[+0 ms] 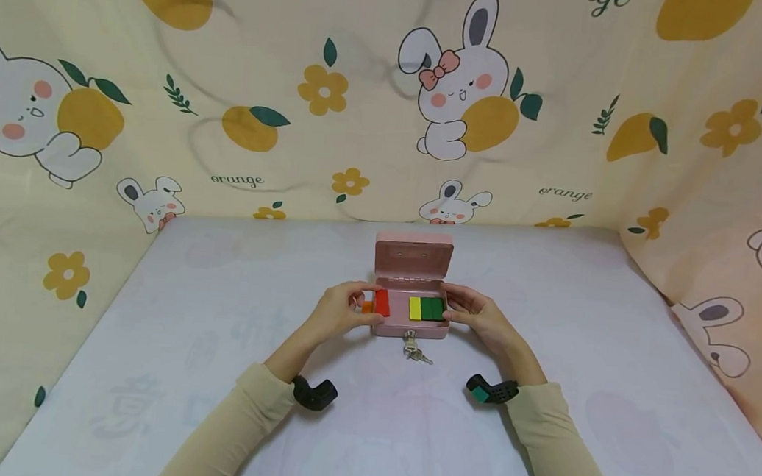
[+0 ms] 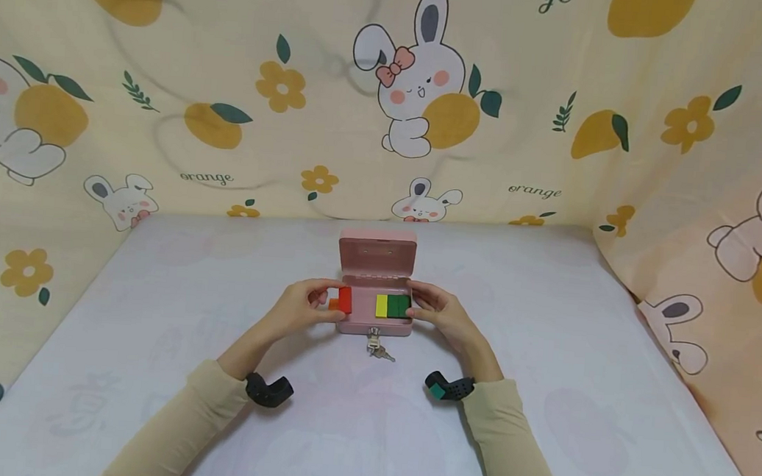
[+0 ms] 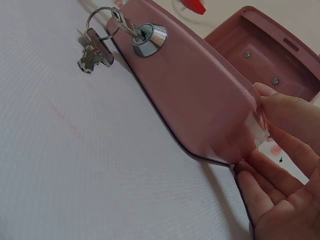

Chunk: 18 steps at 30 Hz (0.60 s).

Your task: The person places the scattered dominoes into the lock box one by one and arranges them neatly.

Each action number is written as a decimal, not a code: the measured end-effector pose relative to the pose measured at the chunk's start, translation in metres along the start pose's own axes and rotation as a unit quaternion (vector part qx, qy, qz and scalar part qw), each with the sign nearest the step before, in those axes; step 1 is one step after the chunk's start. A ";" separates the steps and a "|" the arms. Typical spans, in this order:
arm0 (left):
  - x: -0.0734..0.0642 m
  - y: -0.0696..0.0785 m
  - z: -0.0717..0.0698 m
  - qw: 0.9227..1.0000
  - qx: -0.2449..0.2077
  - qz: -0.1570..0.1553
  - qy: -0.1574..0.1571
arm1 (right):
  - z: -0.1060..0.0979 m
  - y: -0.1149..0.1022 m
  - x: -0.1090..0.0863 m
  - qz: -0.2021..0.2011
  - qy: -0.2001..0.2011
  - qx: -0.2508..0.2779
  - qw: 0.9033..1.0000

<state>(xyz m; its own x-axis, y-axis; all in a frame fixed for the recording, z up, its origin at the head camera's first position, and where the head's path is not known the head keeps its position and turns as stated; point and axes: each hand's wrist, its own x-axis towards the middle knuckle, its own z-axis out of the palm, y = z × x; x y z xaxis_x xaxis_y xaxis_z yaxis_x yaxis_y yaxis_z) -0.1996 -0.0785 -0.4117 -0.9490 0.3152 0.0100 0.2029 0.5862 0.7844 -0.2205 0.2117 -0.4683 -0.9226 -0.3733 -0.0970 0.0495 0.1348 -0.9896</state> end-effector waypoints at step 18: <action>0.010 0.002 0.008 1.000 0.003 -0.003 -0.012 | 0.000 0.001 0.001 0.003 0.004 -0.001 1.000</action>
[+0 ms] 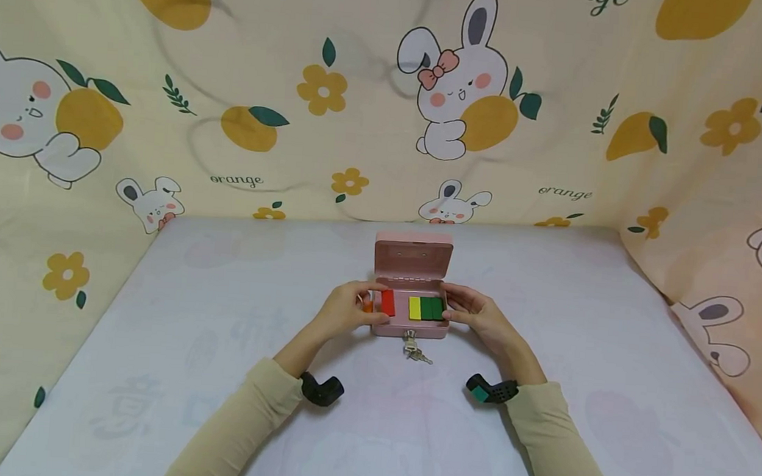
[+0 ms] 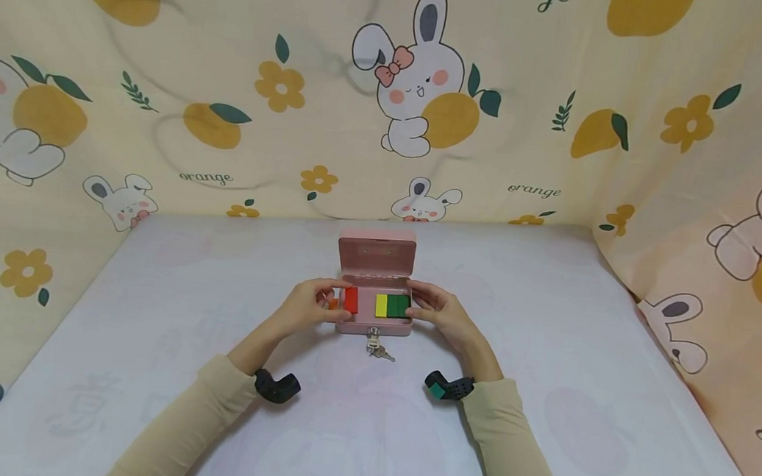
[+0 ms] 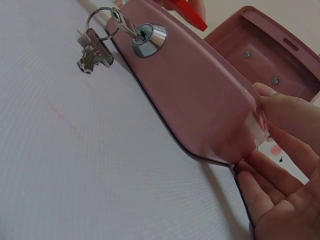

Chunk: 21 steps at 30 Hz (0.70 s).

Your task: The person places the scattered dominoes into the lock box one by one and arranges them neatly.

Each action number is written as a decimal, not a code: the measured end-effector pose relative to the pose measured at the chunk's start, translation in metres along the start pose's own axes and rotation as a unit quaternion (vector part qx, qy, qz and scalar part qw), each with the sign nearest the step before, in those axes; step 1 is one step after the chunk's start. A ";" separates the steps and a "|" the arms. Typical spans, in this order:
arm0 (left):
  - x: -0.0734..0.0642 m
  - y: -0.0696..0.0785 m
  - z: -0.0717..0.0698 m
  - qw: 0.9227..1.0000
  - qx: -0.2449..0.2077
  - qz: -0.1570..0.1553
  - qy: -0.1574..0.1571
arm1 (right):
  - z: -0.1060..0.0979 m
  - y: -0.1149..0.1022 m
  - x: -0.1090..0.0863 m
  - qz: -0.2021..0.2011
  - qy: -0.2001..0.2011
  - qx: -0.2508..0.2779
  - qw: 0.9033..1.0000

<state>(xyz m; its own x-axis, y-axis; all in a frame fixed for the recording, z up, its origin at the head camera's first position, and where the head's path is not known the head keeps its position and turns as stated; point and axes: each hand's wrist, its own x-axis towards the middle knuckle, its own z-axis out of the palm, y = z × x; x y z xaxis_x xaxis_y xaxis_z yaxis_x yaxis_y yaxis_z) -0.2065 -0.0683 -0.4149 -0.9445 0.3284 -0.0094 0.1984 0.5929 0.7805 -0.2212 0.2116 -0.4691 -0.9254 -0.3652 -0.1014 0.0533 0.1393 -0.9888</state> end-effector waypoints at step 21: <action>0.011 0.001 0.006 0.999 0.033 -0.013 -0.026 | -0.001 -0.001 -0.001 0.001 -0.004 -0.008 1.000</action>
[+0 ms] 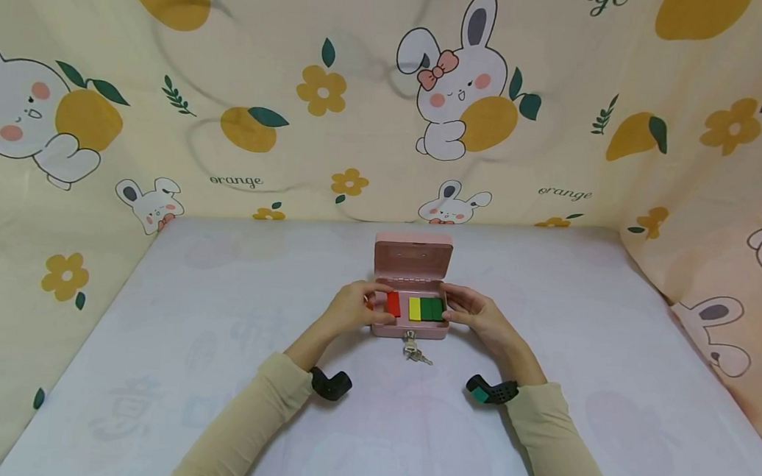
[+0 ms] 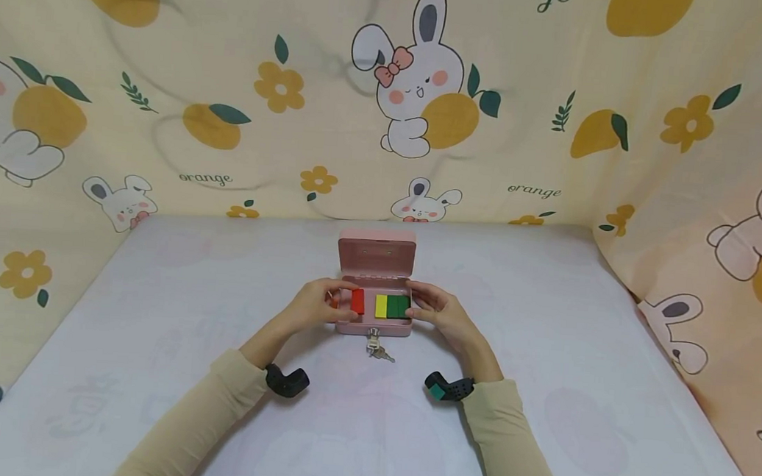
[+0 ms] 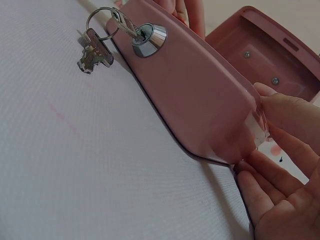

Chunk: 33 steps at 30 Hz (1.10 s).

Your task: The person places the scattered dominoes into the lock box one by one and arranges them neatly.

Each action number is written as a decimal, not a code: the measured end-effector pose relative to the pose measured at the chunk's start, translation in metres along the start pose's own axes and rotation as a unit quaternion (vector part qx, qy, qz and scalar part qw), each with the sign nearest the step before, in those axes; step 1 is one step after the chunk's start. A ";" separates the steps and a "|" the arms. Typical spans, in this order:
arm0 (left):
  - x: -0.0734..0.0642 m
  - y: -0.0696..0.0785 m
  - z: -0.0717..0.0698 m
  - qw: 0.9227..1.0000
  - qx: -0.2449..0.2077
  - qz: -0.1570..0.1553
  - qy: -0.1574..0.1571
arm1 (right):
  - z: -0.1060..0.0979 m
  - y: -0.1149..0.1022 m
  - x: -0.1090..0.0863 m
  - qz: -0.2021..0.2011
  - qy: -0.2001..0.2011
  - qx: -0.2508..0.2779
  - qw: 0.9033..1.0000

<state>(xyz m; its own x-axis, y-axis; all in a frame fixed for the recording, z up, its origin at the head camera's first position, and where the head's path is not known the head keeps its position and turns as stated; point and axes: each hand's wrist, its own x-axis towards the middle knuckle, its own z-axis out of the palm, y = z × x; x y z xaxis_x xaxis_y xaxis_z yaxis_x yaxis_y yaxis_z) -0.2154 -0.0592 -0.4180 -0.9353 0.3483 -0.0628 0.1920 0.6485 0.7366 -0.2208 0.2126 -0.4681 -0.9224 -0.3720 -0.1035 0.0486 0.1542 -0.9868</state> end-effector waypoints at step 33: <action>0.013 -0.008 0.011 0.998 0.056 0.005 -0.002 | 0.000 0.000 0.000 0.000 0.001 0.004 1.000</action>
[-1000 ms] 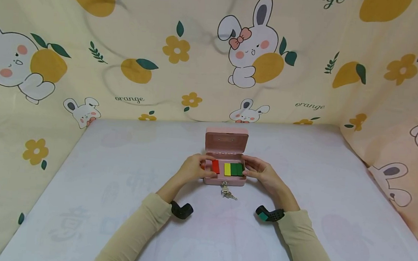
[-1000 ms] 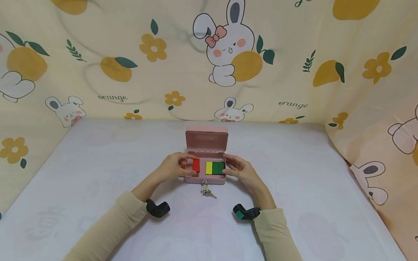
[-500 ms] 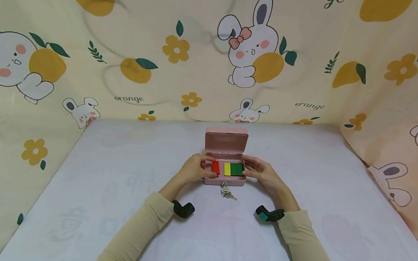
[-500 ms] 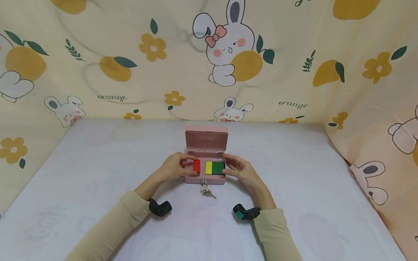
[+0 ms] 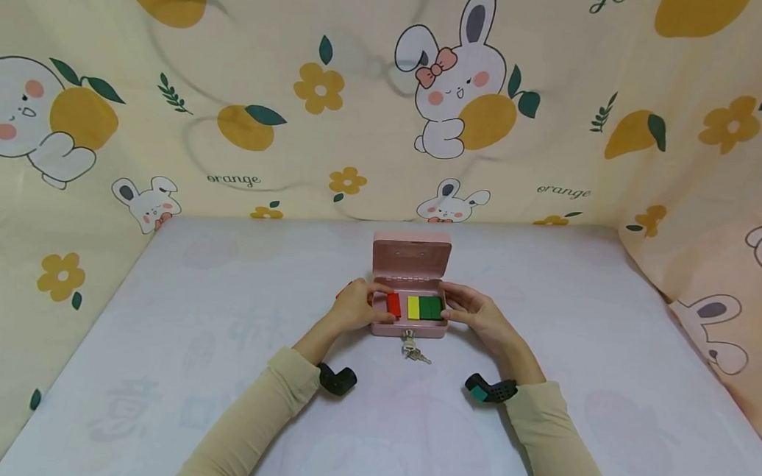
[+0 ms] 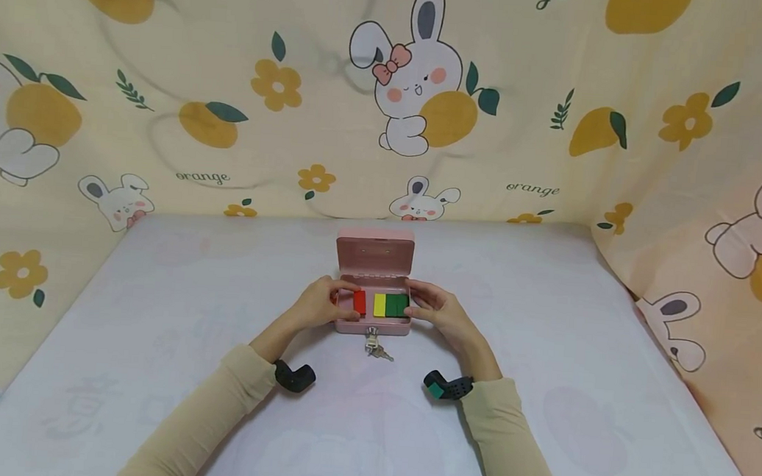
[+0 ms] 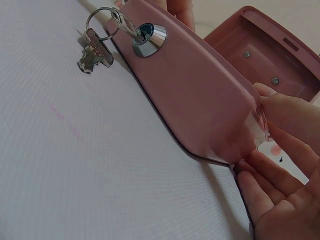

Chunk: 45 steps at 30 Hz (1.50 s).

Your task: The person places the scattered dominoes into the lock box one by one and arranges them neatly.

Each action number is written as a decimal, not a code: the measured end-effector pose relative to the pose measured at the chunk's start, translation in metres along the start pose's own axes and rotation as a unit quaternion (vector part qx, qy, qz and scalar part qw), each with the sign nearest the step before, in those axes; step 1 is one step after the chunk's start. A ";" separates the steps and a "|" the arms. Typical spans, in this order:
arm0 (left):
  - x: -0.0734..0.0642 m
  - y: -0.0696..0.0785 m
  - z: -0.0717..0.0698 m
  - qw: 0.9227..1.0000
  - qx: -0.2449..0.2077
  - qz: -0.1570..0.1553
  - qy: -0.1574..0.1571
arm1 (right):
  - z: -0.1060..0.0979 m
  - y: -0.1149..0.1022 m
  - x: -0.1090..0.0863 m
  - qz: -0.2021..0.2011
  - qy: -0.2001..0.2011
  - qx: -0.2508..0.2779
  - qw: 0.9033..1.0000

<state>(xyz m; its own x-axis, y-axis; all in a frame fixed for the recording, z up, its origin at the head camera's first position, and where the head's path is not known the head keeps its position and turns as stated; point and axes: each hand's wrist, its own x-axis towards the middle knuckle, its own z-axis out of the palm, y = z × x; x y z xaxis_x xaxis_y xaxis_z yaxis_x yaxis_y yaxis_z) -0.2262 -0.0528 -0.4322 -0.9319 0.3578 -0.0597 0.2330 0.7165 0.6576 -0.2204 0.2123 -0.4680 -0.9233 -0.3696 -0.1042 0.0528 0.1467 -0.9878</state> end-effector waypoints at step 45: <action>0.004 0.004 0.007 0.998 -0.030 -0.051 -0.034 | 0.000 0.000 0.001 0.003 -0.002 0.005 1.000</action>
<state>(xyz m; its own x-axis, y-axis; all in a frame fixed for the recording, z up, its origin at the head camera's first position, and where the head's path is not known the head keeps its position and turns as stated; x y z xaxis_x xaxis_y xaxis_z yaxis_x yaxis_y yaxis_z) -0.2266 -0.0446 -0.4346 -0.9284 0.3264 -0.1777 0.1194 0.7148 0.6890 -0.2211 0.2120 -0.4683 -0.9213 -0.3728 -0.1104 0.0618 0.1398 -0.9882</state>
